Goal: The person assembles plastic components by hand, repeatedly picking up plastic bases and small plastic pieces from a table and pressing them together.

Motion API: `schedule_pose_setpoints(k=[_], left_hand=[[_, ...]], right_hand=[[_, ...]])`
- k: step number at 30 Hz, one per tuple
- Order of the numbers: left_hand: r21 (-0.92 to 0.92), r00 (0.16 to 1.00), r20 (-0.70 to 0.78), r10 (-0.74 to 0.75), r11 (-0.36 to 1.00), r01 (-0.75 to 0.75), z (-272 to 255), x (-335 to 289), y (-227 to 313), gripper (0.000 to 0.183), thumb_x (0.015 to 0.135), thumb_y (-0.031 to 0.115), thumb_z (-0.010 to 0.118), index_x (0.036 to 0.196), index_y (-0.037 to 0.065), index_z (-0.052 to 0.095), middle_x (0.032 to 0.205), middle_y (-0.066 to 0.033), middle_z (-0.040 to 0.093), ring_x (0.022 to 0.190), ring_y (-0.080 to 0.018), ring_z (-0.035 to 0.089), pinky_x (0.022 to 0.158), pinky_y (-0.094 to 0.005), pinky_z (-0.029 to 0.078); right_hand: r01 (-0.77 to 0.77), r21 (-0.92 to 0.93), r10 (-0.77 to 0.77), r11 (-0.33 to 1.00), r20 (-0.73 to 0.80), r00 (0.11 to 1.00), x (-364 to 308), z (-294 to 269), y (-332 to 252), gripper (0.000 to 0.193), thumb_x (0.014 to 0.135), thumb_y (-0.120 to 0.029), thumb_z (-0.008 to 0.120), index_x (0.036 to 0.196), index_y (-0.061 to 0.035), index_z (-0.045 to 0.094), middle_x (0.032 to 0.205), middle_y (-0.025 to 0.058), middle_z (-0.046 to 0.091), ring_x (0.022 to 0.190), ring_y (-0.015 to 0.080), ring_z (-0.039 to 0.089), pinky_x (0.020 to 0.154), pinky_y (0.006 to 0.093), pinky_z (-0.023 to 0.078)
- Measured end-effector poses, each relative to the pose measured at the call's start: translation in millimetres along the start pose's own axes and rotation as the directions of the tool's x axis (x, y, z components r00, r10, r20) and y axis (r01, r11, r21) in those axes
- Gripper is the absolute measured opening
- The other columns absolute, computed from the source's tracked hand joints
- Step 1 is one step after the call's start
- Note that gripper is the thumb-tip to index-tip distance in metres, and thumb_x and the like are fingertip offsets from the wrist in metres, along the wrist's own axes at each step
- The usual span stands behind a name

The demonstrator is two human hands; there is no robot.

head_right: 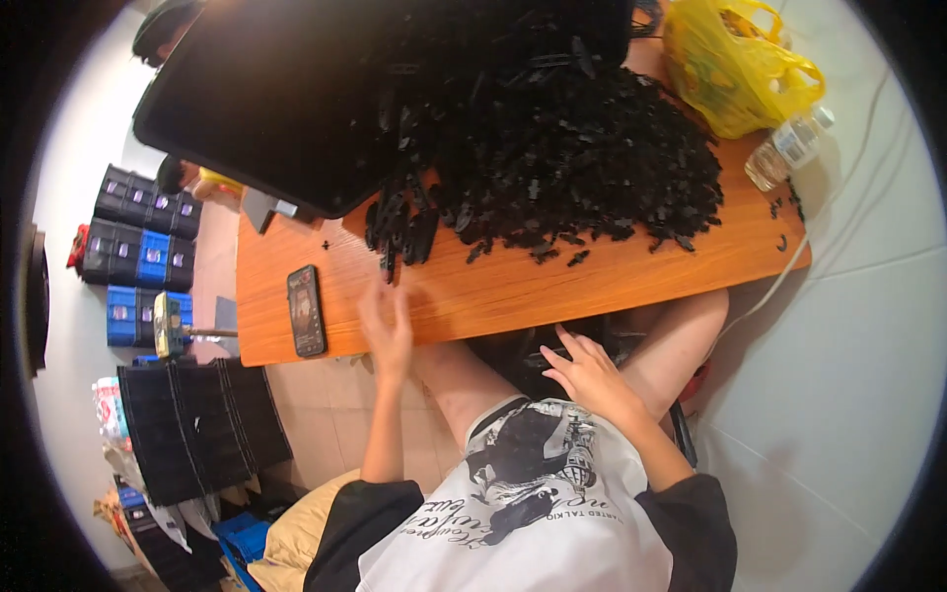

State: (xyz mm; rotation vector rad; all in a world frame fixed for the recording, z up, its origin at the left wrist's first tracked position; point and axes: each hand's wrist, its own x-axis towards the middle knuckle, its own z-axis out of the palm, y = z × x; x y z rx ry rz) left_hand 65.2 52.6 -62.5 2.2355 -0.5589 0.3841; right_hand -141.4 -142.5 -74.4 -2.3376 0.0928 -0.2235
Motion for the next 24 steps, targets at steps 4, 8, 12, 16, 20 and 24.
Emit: schedule_pose_setpoints(k=[4,8,12,16,20,24], left_hand=[[0.197,0.998,-0.06,-0.029,0.98,0.041,13,25,-38,0.029,0.084,0.017,0.06,0.101,-0.007,0.058,0.105,-0.0189,0.059,0.09,-0.0345,0.053,0.082,-0.0395,0.041],[0.21,0.996,-0.074,-0.044,0.976,0.059,14,21,-39,0.027,0.087,0.014,0.057,0.101,-0.009,0.057,0.098,-0.0178,0.062,0.092,-0.0299,0.056,0.083,-0.0375,0.044],[-0.554,0.934,0.032,-0.356,0.772,0.313,8,3,-44,0.021,0.088,-0.001,0.052,0.108,-0.007,0.051,0.104,-0.0127,0.058,0.099,-0.0179,0.057,0.085,-0.0287,0.047],[-0.845,0.853,0.354,-0.383,0.259,0.467,-9,-20,6,0.019,0.084,-0.005,0.055,0.103,-0.003,0.052,0.106,-0.0115,0.057,0.097,-0.0175,0.057,0.087,-0.0269,0.048],[-0.816,0.83,0.497,-0.253,0.19,0.547,1,-38,40,0.021,0.083,-0.007,0.057,0.102,0.0,0.054,0.11,-0.0144,0.057,0.1,-0.0175,0.056,0.087,-0.0262,0.045],[-0.786,0.871,0.47,-0.143,0.381,0.486,4,-35,74,0.026,0.081,-0.009,0.058,0.104,-0.002,0.051,0.115,-0.0172,0.055,0.108,-0.019,0.053,0.09,-0.027,0.044]], right_hand=[[0.018,0.157,0.009,0.987,-0.167,0.986,23,-5,15,0.022,0.077,-0.01,0.063,0.097,-0.0005,0.063,0.104,0.015,0.059,0.09,0.0304,0.058,0.077,0.0355,0.047],[-0.031,-0.046,0.002,0.998,-0.528,0.849,74,-34,28,0.015,0.074,-0.003,0.064,0.088,0.0,0.063,0.093,0.012,0.058,0.087,0.0292,0.057,0.074,0.0355,0.047],[-0.057,-0.238,-0.061,0.969,-0.459,0.886,74,-38,46,0.014,0.071,-0.002,0.065,0.085,-0.0005,0.063,0.091,0.0095,0.058,0.087,0.0263,0.055,0.073,0.0338,0.046],[0.014,-0.284,-0.153,0.959,-0.472,0.869,60,-34,46,0.014,0.07,-0.003,0.066,0.083,0.0001,0.064,0.091,0.0096,0.061,0.085,0.0269,0.057,0.072,0.0338,0.047],[-0.013,0.017,0.02,1.0,-0.511,0.859,56,-30,24,0.011,0.071,-0.001,0.066,0.082,0.0005,0.064,0.091,0.0104,0.064,0.083,0.0249,0.061,0.072,0.0308,0.049],[0.117,0.478,0.147,0.871,-0.48,0.865,66,-49,-26,0.008,0.074,0.001,0.066,0.082,0.0005,0.065,0.09,0.0109,0.066,0.083,0.0197,0.064,0.074,0.0276,0.049]])
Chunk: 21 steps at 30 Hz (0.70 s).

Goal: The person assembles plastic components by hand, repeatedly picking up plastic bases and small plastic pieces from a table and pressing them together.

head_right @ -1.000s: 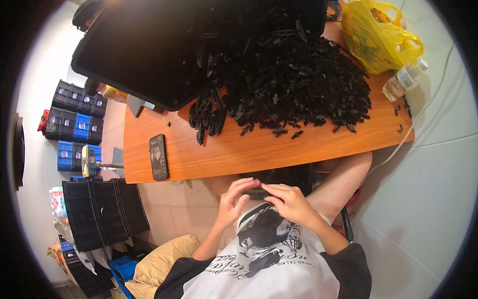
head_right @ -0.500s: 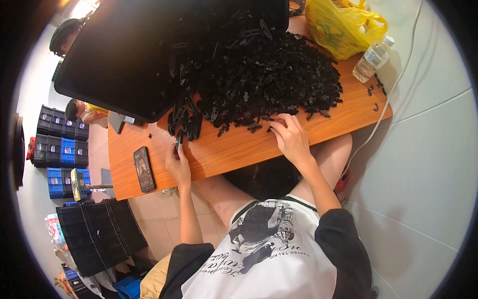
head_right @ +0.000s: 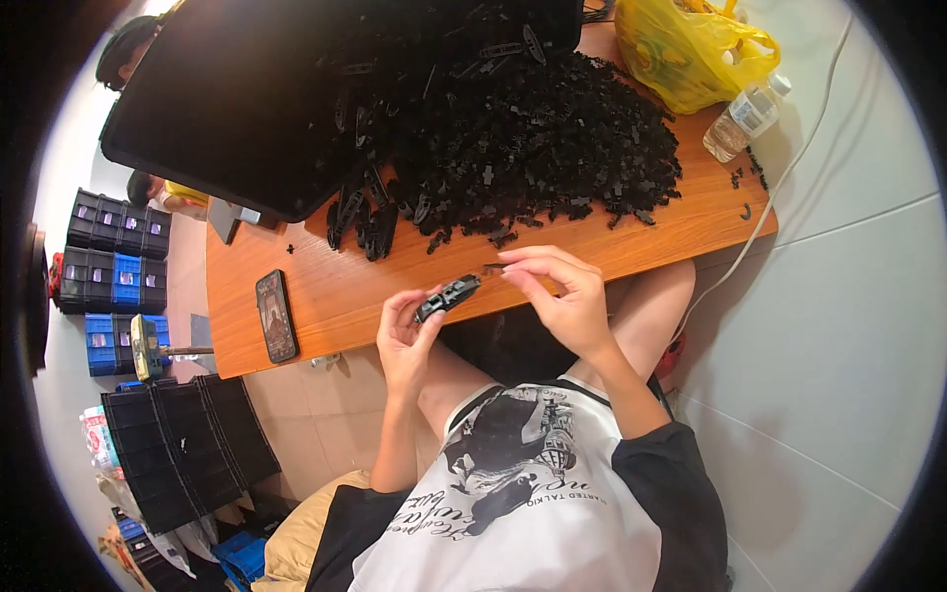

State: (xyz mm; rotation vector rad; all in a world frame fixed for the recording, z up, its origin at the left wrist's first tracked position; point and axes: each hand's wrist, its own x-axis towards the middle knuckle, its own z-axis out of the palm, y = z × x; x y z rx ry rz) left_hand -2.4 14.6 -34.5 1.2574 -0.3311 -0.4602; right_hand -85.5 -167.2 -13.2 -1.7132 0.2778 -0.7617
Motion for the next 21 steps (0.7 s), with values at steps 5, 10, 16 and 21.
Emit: schedule_pose_setpoints(k=[5,10,16,21], left_hand=[[0.067,0.995,0.088,0.054,0.996,-0.06,9,-4,12,0.032,0.079,-0.013,0.057,0.11,-0.005,0.05,0.116,-0.0184,0.054,0.109,-0.02,0.053,0.091,-0.0281,0.046],[0.114,0.981,0.143,0.128,0.983,-0.145,10,-8,21,0.031,0.079,-0.013,0.058,0.109,-0.006,0.053,0.117,-0.0187,0.054,0.107,-0.0206,0.053,0.09,-0.0299,0.047],[0.063,0.992,0.115,0.043,0.997,-0.05,11,-8,24,0.03,0.079,-0.01,0.059,0.108,-0.007,0.052,0.111,-0.0187,0.057,0.1,-0.021,0.057,0.088,-0.0318,0.049],[0.017,0.993,0.115,0.03,0.999,-0.032,12,-7,28,0.03,0.079,-0.01,0.058,0.109,-0.008,0.052,0.108,-0.0173,0.058,0.096,-0.0197,0.058,0.084,-0.031,0.052]], right_hand=[[-0.009,0.221,0.0,0.975,0.039,0.999,-3,20,-18,0.01,0.074,0.008,0.065,0.083,0.0026,0.064,0.094,0.0121,0.064,0.087,0.018,0.062,0.076,0.0277,0.052],[0.229,-0.007,-0.227,0.973,0.122,0.966,2,20,-26,0.02,0.067,0.009,0.069,0.084,-0.0017,0.068,0.092,0.0111,0.065,0.084,0.0194,0.063,0.07,0.0256,0.053],[0.3,-0.058,-0.285,0.952,0.182,0.941,6,16,-24,0.019,0.065,0.003,0.072,0.082,-0.0041,0.069,0.086,0.0074,0.067,0.077,0.0195,0.061,0.068,0.0273,0.048],[0.323,-0.085,-0.307,0.942,0.166,0.937,5,19,-24,0.018,0.065,-0.001,0.073,0.082,-0.0055,0.069,0.085,0.0056,0.067,0.074,0.0187,0.059,0.067,0.0278,0.044]])
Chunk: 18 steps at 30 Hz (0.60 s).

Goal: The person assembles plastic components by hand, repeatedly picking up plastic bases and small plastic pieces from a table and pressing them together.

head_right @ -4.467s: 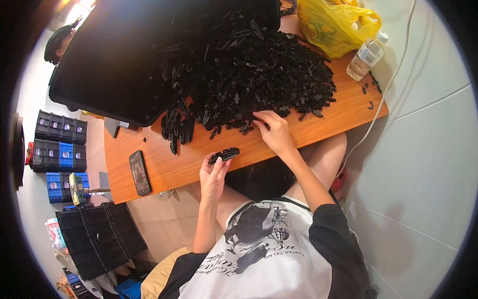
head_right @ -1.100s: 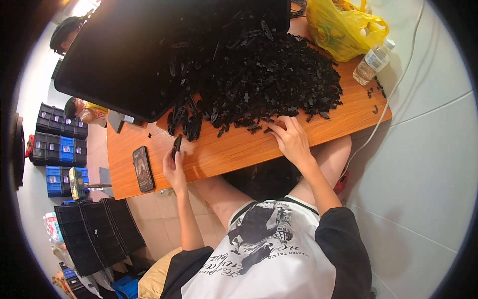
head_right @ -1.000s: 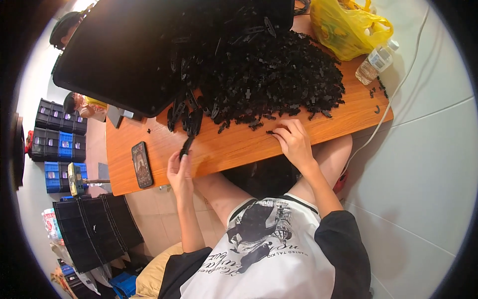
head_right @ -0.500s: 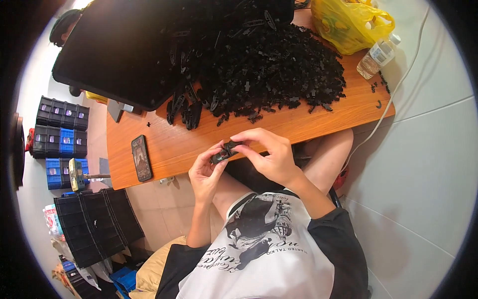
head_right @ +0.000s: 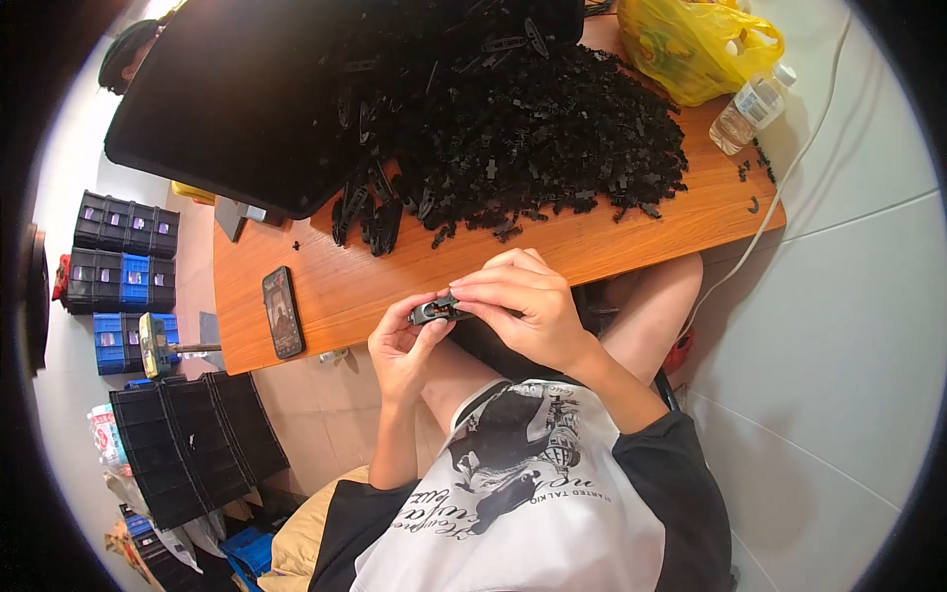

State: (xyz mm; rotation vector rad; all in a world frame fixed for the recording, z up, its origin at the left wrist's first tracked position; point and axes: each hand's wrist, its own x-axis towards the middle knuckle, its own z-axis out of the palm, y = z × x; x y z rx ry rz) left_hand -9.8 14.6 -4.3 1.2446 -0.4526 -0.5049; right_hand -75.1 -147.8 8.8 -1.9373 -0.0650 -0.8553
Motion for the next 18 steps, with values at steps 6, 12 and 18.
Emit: schedule_pose_setpoints(k=[6,12,18], left_hand=[[0.027,1.0,-0.001,-0.01,1.0,0.01,-1,-2,4,0.03,0.08,-0.011,0.058,0.109,-0.009,0.052,0.107,-0.0162,0.058,0.095,-0.019,0.059,0.084,-0.0294,0.051],[0.076,1.0,0.018,0.012,0.997,-0.014,-1,-3,5,0.029,0.08,-0.011,0.057,0.109,-0.01,0.052,0.108,-0.0171,0.059,0.097,-0.0197,0.058,0.085,-0.029,0.05],[0.135,0.999,0.027,0.021,0.991,-0.025,-3,-4,12,0.028,0.079,-0.012,0.058,0.107,-0.01,0.053,0.108,-0.0178,0.059,0.098,-0.0203,0.058,0.086,-0.0292,0.049]], right_hand=[[0.017,0.018,-0.017,1.0,-0.004,1.0,-1,3,-2,0.018,0.066,0.001,0.071,0.083,-0.0035,0.068,0.084,0.0068,0.067,0.074,0.0197,0.06,0.065,0.0286,0.046],[0.113,-0.051,-0.114,0.992,-0.013,0.993,-5,5,-3,0.02,0.064,0.004,0.071,0.082,-0.0019,0.067,0.084,0.0082,0.066,0.072,0.0213,0.061,0.062,0.0285,0.049],[0.15,-0.081,-0.147,0.985,0.041,0.988,-3,0,-9,0.021,0.062,0.003,0.073,0.081,-0.0023,0.066,0.087,0.0081,0.065,0.073,0.0211,0.06,0.063,0.0289,0.048]])
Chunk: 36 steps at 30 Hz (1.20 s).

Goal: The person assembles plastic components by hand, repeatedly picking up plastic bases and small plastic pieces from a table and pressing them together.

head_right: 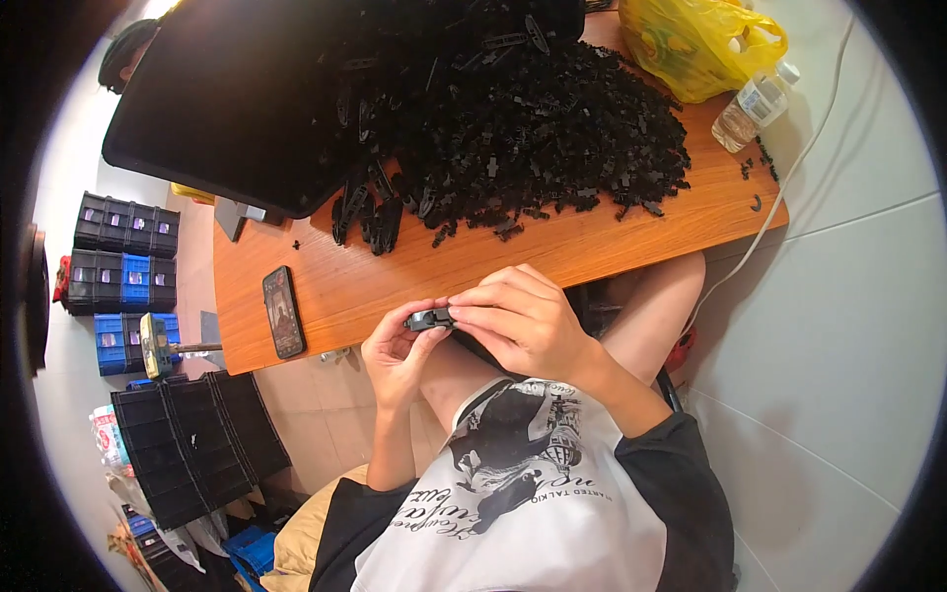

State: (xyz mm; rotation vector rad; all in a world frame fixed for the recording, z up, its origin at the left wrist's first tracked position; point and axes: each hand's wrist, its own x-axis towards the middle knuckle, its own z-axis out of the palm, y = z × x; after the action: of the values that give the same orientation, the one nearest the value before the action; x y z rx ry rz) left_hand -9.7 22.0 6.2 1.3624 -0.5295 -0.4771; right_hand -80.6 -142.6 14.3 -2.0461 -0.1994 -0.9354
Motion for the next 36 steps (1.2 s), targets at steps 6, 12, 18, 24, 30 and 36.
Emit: schedule_pose_setpoints(k=[6,12,18,24,30,36], left_hand=[[0.112,0.987,0.097,0.127,0.984,-0.138,-8,1,-3,0.029,0.076,-0.014,0.06,0.104,-0.009,0.056,0.11,-0.0189,0.059,0.1,-0.022,0.058,0.086,-0.0297,0.05],[0.054,0.991,0.105,0.085,0.994,-0.091,2,-4,-3,0.033,0.073,-0.014,0.062,0.105,-0.008,0.055,0.115,-0.0214,0.055,0.104,-0.0238,0.056,0.088,-0.0329,0.049],[0.024,0.996,-0.013,0.091,0.996,-0.091,11,-11,-15,0.031,0.073,-0.014,0.063,0.103,-0.008,0.055,0.117,-0.0222,0.053,0.105,-0.0236,0.055,0.088,-0.0326,0.049],[0.088,0.998,-0.021,0.065,0.994,-0.063,2,-12,-12,0.024,0.077,-0.012,0.06,0.101,-0.008,0.056,0.113,-0.0199,0.056,0.102,-0.0206,0.056,0.085,-0.029,0.049],[0.171,0.988,-0.11,0.111,0.981,-0.091,11,-14,-20,0.021,0.079,-0.01,0.058,0.1,-0.007,0.056,0.107,-0.0164,0.06,0.098,-0.0193,0.058,0.081,-0.0264,0.05],[0.099,0.997,0.03,0.069,0.993,-0.071,0,-27,-10,0.023,0.078,-0.011,0.058,0.101,-0.006,0.057,0.109,-0.0188,0.059,0.101,-0.0233,0.058,0.085,-0.0304,0.048]], right_hand=[[-0.229,0.228,0.204,0.946,0.131,0.97,-6,-3,4,0.021,0.067,-0.001,0.073,0.087,-0.002,0.065,0.09,0.0068,0.064,0.081,0.0194,0.061,0.072,0.0281,0.048],[-0.617,0.388,0.545,0.685,0.29,0.787,-13,1,-1,0.027,0.073,0.003,0.069,0.099,0.0007,0.06,0.099,0.0093,0.061,0.092,0.0156,0.059,0.078,0.0264,0.048],[-0.612,0.365,0.586,0.702,0.192,0.787,-17,11,-3,0.026,0.072,0.002,0.069,0.097,0.0013,0.061,0.093,0.0087,0.063,0.088,0.0155,0.061,0.079,0.0265,0.049],[-0.569,0.299,0.539,0.766,0.184,0.822,-18,9,-4,0.029,0.072,-0.001,0.07,0.099,0.0016,0.061,0.095,0.0101,0.066,0.088,0.0163,0.064,0.077,0.0261,0.049],[-0.578,0.278,0.556,0.767,0.162,0.815,-25,14,1,0.029,0.073,-0.003,0.07,0.1,0.0014,0.062,0.095,0.0104,0.066,0.087,0.0172,0.064,0.074,0.0275,0.05],[-0.384,0.231,0.337,0.894,0.218,0.916,-24,-6,-12,0.026,0.068,0.001,0.07,0.094,-0.0002,0.065,0.093,0.0123,0.066,0.08,0.0248,0.063,0.069,0.0302,0.051]])
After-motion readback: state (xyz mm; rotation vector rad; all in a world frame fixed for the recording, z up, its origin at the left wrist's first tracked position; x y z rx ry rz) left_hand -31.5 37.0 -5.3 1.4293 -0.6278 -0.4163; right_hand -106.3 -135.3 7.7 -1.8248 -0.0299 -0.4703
